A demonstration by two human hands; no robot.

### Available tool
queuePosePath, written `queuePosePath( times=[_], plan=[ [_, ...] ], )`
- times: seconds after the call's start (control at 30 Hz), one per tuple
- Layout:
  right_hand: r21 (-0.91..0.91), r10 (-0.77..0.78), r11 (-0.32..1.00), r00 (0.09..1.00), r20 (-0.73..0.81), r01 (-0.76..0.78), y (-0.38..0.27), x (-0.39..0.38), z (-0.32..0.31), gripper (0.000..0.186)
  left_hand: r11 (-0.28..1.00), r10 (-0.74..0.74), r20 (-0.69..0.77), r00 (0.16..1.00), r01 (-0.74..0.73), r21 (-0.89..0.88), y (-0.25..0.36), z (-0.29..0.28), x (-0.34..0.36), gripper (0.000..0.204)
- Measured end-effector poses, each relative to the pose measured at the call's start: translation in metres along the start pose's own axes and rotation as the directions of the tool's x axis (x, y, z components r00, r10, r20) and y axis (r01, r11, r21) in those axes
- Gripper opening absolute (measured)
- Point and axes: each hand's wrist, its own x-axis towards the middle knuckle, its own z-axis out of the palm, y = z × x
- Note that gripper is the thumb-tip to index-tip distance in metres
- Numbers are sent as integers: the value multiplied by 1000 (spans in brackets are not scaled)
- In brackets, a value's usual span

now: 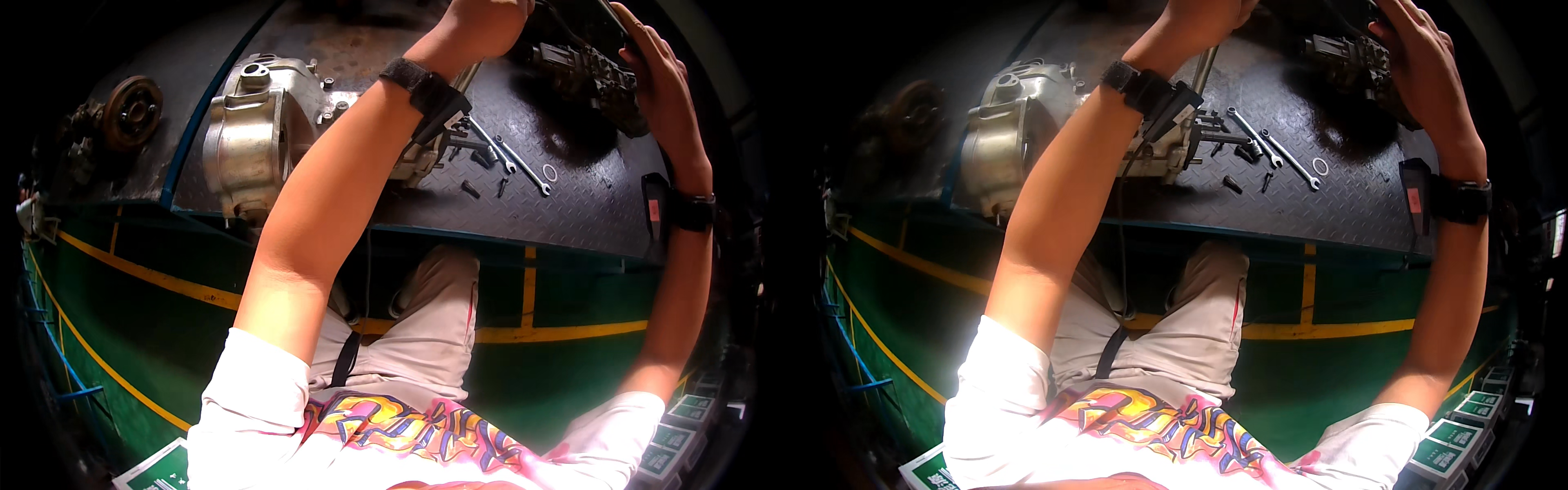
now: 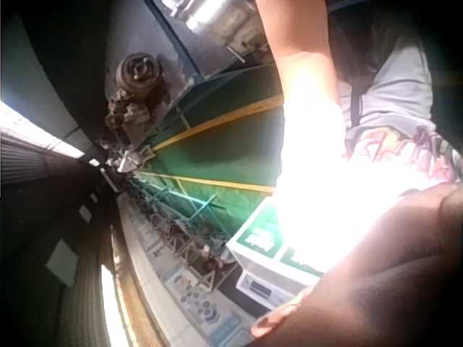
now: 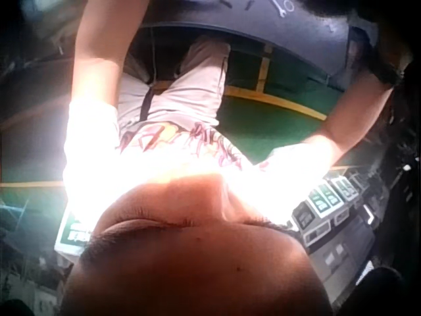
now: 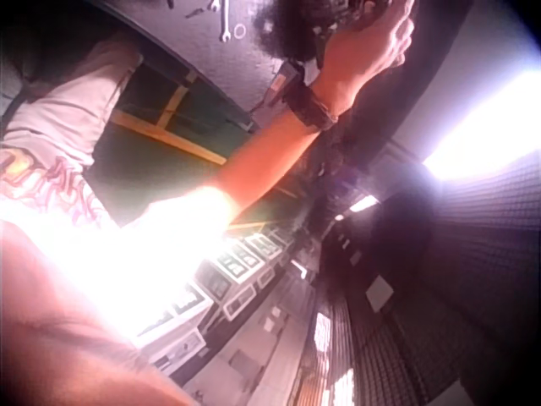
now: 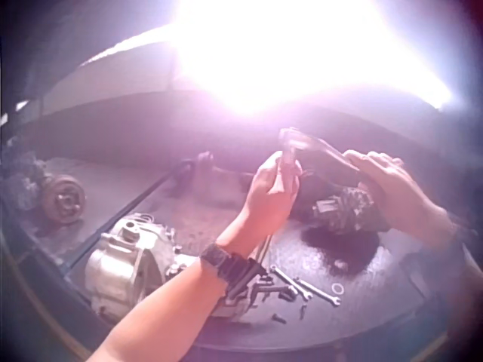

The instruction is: The person works on a transmission housing on a workbench by using a socket wrench to tighten or loosen bolts, then picks up and positions a long metal rod into an opening on the housing.

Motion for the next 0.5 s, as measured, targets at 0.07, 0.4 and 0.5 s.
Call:
queuePosePath(
  times=[0.07, 0.4, 0.5],
  plan=[
    [766, 186, 623, 981, 51, -158, 33, -10, 48, 36, 750, 435, 82, 897, -411, 518, 7, 19, -11, 28],
    [346, 106, 931, 993, 46, -115, 23, 13, 65, 36, 811, 274, -42, 961, -207, 547, 14, 28, -21, 28],
    [-48, 89, 996, 975, 203, -81, -10, 7, -11, 41, 577, 569, 23, 822, -419, 701, 3, 18, -15, 29]
  ],
)
